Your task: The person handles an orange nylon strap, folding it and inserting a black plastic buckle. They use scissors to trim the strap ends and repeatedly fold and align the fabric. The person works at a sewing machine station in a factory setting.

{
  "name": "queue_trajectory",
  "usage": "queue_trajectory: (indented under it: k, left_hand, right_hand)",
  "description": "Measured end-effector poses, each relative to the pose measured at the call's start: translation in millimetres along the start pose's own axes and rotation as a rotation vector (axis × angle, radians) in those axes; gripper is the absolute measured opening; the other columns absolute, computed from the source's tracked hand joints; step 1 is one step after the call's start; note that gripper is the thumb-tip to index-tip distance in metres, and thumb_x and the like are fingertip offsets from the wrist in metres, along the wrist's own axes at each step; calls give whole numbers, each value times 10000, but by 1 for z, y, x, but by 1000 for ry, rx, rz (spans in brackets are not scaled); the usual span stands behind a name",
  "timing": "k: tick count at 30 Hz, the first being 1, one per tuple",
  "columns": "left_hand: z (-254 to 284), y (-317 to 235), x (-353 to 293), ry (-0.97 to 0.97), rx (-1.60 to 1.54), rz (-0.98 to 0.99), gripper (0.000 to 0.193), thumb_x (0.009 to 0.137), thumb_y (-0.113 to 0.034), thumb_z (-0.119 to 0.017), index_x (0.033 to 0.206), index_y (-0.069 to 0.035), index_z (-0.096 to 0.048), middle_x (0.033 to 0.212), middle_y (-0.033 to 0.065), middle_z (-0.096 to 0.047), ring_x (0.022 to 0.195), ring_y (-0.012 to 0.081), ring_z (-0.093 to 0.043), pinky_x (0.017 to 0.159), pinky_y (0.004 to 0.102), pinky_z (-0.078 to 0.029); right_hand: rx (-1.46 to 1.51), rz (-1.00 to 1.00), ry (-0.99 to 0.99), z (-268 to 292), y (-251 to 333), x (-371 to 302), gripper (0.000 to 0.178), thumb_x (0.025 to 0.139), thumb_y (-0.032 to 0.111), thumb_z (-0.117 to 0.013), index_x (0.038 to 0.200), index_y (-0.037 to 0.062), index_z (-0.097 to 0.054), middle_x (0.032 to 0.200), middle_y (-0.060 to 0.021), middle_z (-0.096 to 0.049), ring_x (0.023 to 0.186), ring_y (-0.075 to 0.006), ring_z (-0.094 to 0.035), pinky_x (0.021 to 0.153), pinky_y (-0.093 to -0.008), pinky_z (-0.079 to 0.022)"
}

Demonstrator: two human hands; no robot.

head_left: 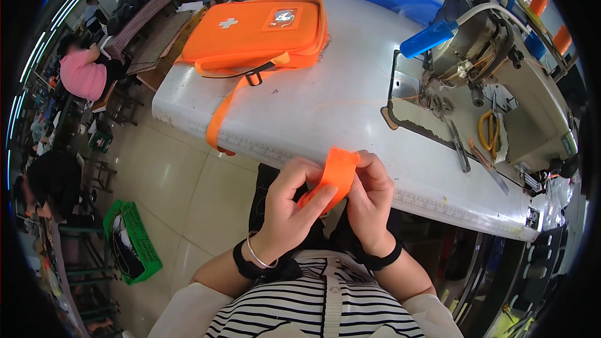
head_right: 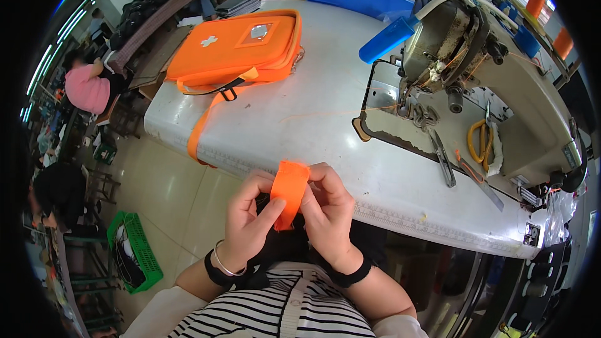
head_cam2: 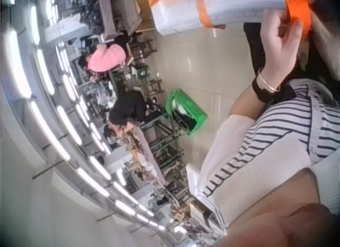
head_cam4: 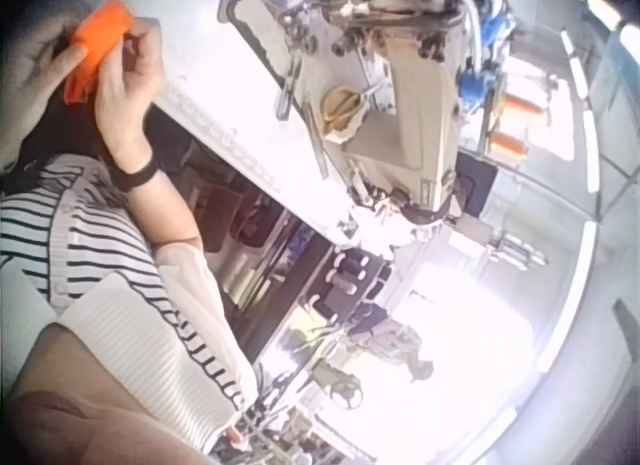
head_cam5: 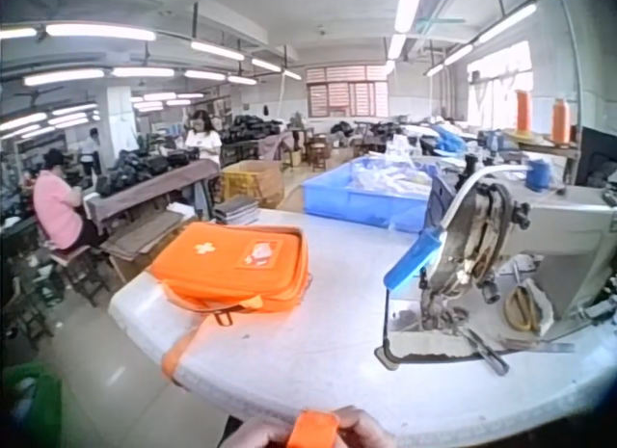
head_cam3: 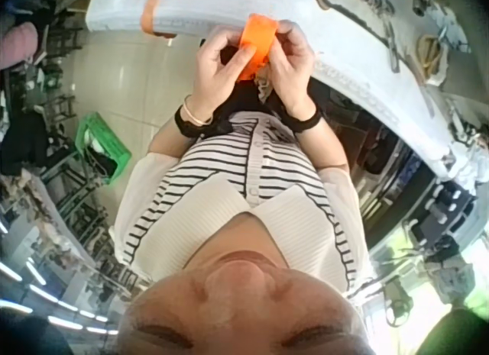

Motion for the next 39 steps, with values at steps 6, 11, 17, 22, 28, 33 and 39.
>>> queue_trajectory:
  k: [6, 11, 17, 22, 28, 33, 39]
  left_hand:
    - [-10, 10, 3, -63, -328, 41, 125, 884, -91, -621, 918, 4, -547, 909, 59, -584, 858, 101, -550, 770, 237, -445]
    - [-14, 8, 13, 79, -435, 228, 139, 908, -120, -605, 961, 3, -569, 865, 6, -599, 782, 57, -547, 752, 209, -442]
    - [-30, 9, 15, 273, -482, 286, 165, 908, -149, -606, 983, -2, -595, 863, -18, -595, 791, 42, -526, 731, 201, -426]
    - [-52, -15, -9, 489, 58, 99, 133, 855, -114, -658, 923, -25, -586, 822, 6, -598, 712, 78, -563, 655, 247, -446]
    - [-32, -60, -22, 74, 535, -289, 196, 735, -9, -707, 898, -41, -603, 861, 70, -535, 740, 214, -547, 682, 316, -451]
    - [-38, -69, -30, 147, 442, -394, 336, 700, 31, -664, 995, -128, -661, 848, 49, -476, 759, 214, -513, 660, 313, -433]
    - [-47, -81, -32, 170, 498, -681, 376, 688, -37, -711, 1030, -192, -701, 941, 38, -498, 839, 223, -520, 720, 322, -459]
  right_hand:
    - [159, -215, 16, 9, -10, -6, 100, 931, 62, -532, 1005, 4, -563, 827, 5, -590, 735, -45, -560, 586, -160, -447]
    - [11, -132, 69, 15, 8, 4, 103, 914, 90, -569, 950, -3, -595, 755, 13, -592, 632, -24, -528, 508, -157, -406]
    - [-179, -120, 95, 20, 45, 23, 121, 908, 104, -591, 889, -14, -612, 707, 8, -604, 559, -12, -464, 487, -184, -372]
    - [512, -95, 141, 48, 58, 28, 137, 950, 133, -516, 1013, 32, -583, 983, -52, -641, 853, -129, -611, 767, -276, -500]
    - [638, 38, 126, 78, 53, 12, 171, 956, 171, -503, 1087, 71, -549, 962, -66, -635, 827, -149, -605, 706, -290, -501]
    - [557, 13, -17, 87, 47, 1, 222, 944, 191, -531, 1140, 88, -525, 895, -19, -559, 679, -105, -470, 483, -206, -386]
    - [664, 36, 26, 89, 41, 7, 170, 947, 189, -527, 1091, 101, -549, 986, -55, -634, 853, -156, -603, 635, -292, -485]
Point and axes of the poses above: each hand's wrist, its own x-axis towards the middle knuckle, its own z-axis out of the back of the hand, y = z × x, the point moved 7 cm from there along x, towards the middle knuckle
